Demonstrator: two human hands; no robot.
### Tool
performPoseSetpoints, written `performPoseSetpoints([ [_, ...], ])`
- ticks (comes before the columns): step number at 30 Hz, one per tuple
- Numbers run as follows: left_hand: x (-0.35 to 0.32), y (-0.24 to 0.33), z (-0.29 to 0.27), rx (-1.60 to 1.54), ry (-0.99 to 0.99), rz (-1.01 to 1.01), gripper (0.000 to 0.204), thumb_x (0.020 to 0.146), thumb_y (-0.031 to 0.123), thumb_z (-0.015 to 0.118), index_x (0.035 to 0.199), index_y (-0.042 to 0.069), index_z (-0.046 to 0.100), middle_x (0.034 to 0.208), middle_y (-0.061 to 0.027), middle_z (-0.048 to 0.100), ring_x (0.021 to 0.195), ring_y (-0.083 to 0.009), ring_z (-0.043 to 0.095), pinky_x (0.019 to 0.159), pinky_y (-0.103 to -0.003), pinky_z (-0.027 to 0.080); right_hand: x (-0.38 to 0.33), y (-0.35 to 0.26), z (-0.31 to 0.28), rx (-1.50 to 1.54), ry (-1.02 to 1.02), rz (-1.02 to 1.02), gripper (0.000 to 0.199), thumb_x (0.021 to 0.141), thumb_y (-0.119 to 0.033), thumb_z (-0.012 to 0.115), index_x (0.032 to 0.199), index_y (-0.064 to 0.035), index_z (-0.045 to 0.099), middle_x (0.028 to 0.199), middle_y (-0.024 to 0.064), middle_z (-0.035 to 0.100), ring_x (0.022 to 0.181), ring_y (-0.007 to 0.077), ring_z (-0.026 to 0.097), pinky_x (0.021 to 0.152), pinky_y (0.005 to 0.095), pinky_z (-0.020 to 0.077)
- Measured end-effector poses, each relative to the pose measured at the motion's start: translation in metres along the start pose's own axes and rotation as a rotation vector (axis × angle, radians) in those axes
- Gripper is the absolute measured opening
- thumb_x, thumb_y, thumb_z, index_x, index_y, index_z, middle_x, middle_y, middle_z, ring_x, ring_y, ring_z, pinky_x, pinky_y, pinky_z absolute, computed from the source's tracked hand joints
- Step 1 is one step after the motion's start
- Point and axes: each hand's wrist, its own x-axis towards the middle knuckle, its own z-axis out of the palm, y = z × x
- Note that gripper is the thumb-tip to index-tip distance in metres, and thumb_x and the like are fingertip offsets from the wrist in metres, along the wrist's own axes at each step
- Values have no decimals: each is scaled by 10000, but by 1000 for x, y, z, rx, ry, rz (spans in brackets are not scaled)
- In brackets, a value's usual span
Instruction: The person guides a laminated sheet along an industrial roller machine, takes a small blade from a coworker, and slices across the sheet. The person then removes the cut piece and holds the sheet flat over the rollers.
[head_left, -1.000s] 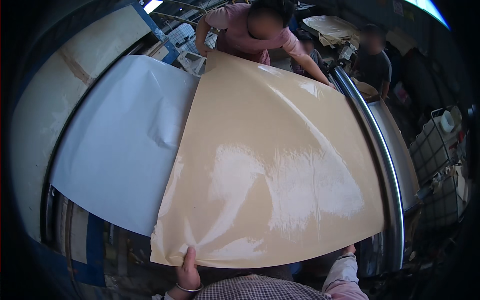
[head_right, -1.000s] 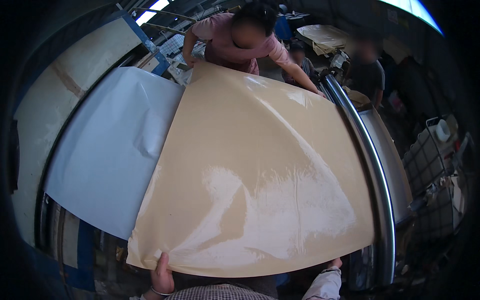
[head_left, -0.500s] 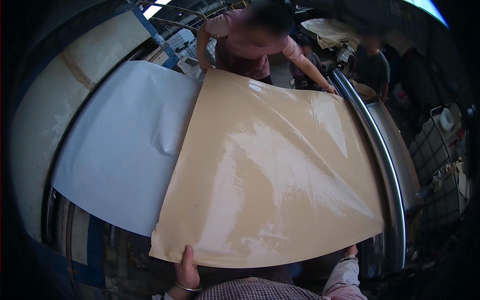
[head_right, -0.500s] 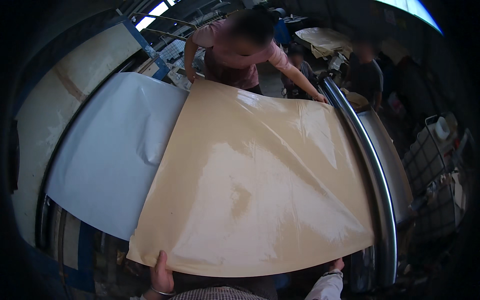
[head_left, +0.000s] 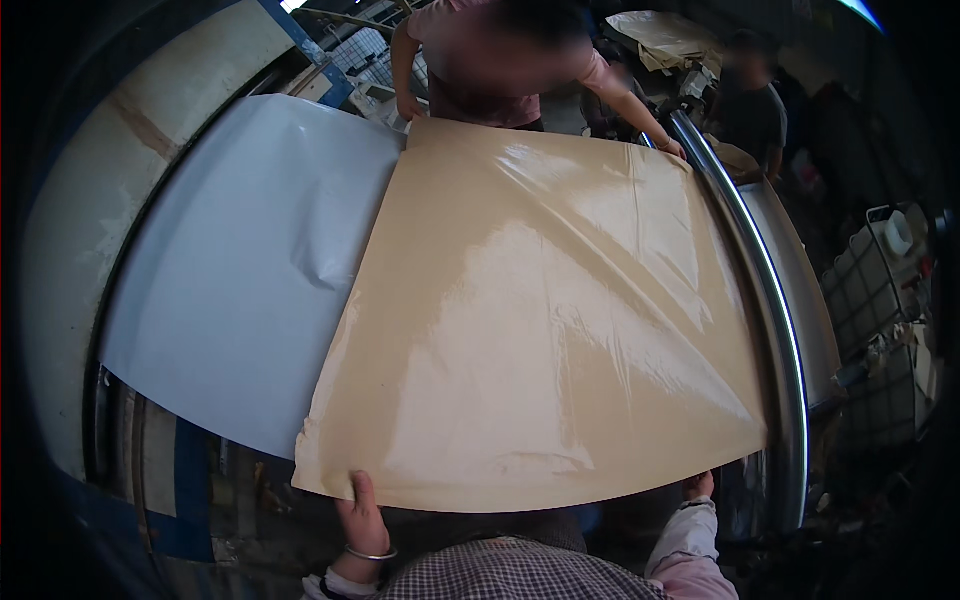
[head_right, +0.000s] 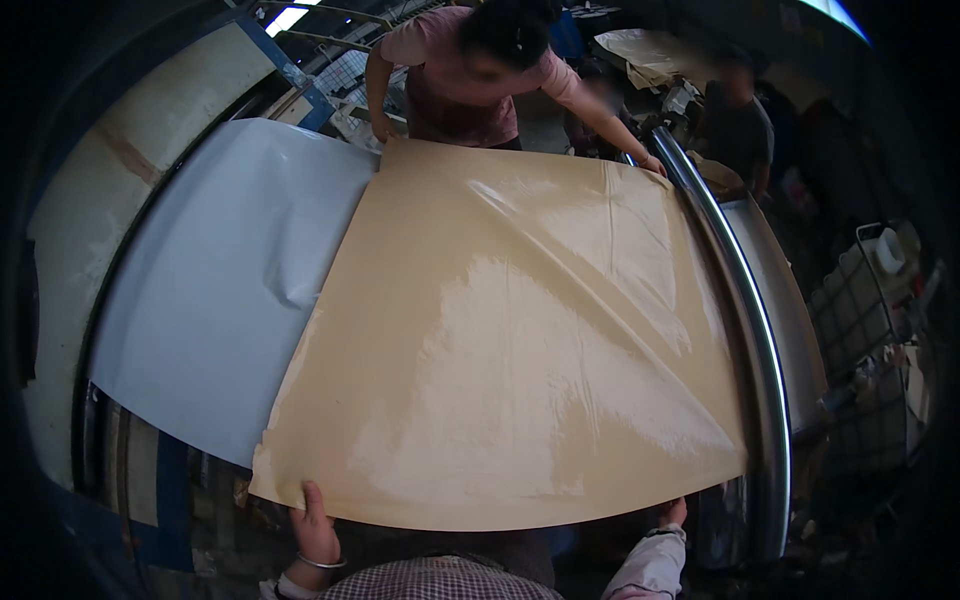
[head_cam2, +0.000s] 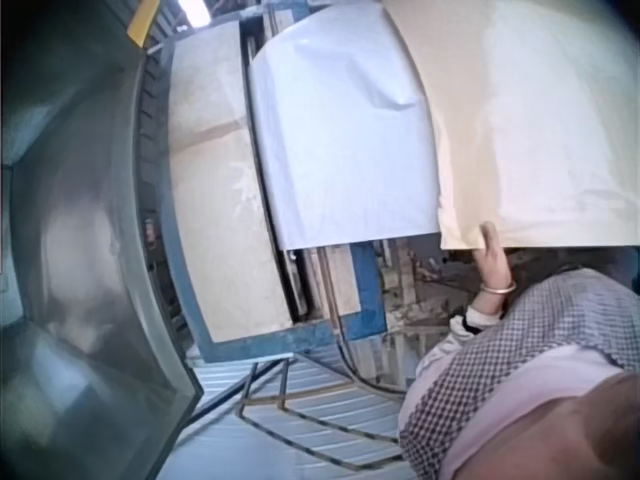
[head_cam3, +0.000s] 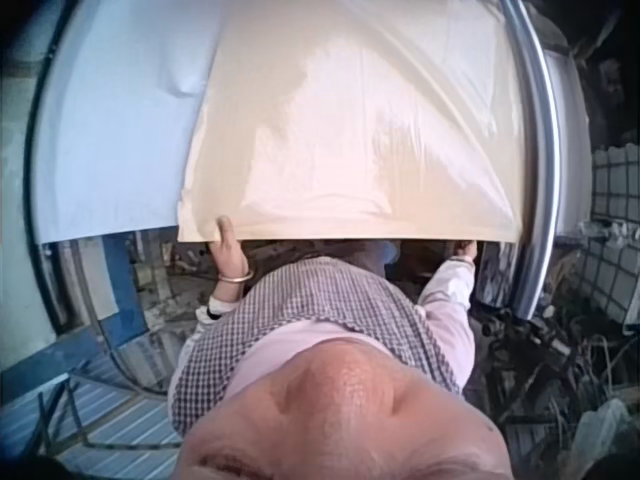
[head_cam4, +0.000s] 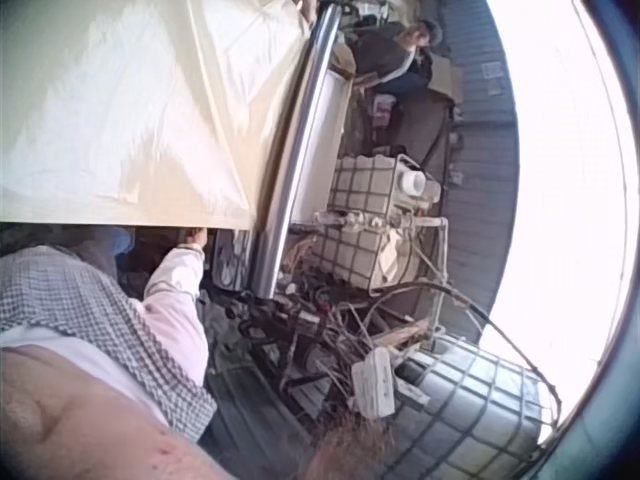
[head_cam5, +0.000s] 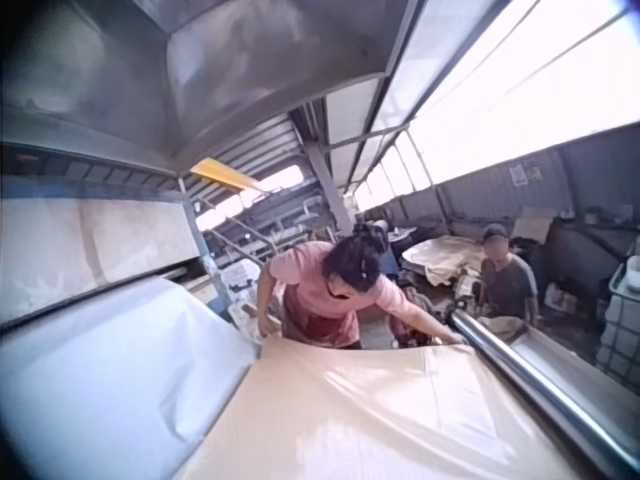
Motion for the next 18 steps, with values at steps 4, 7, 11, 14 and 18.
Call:
performPoseSetpoints([
  [4,-6,4,3,-126,12,-27,370,927,196,439,1210,-36,377,1148,-87,482,1047,-164,476,868,-283,399,-5,6,17,64,65,-17,279,875,-267,466,1022,-54,569,891,37,608,793,175,586,665,300,492],
  [7,-6,12,9,-211,32,-85,336,919,198,459,1167,-26,420,1098,-83,520,968,-156,533,790,-284,462,11,12,-11,75,14,26,246,871,-273,494,993,-80,585,831,18,609,709,151,580,604,279,485],
  [11,-3,12,7,-190,86,-140,270,901,168,491,1079,-35,502,983,-91,576,848,-174,589,711,-313,520,29,12,-32,376,-955,266,285,874,-284,495,1044,-67,564,943,54,612,845,198,589,730,321,488],
  [14,-1,7,2,-161,49,-149,263,898,167,497,1060,-38,519,975,-90,582,839,-174,592,692,-307,523,19,11,-22,95,16,18,329,884,-274,473,1128,-60,524,1095,76,574,1016,248,542,853,360,455],
  [18,2,3,-7,-129,82,-195,264,896,180,502,1014,-54,535,949,-109,590,806,-175,601,675,-305,529,11,2,-16,284,45,26,216,896,-180,439,733,-70,528,549,-4,387,493,110,411,513,260,402],
])
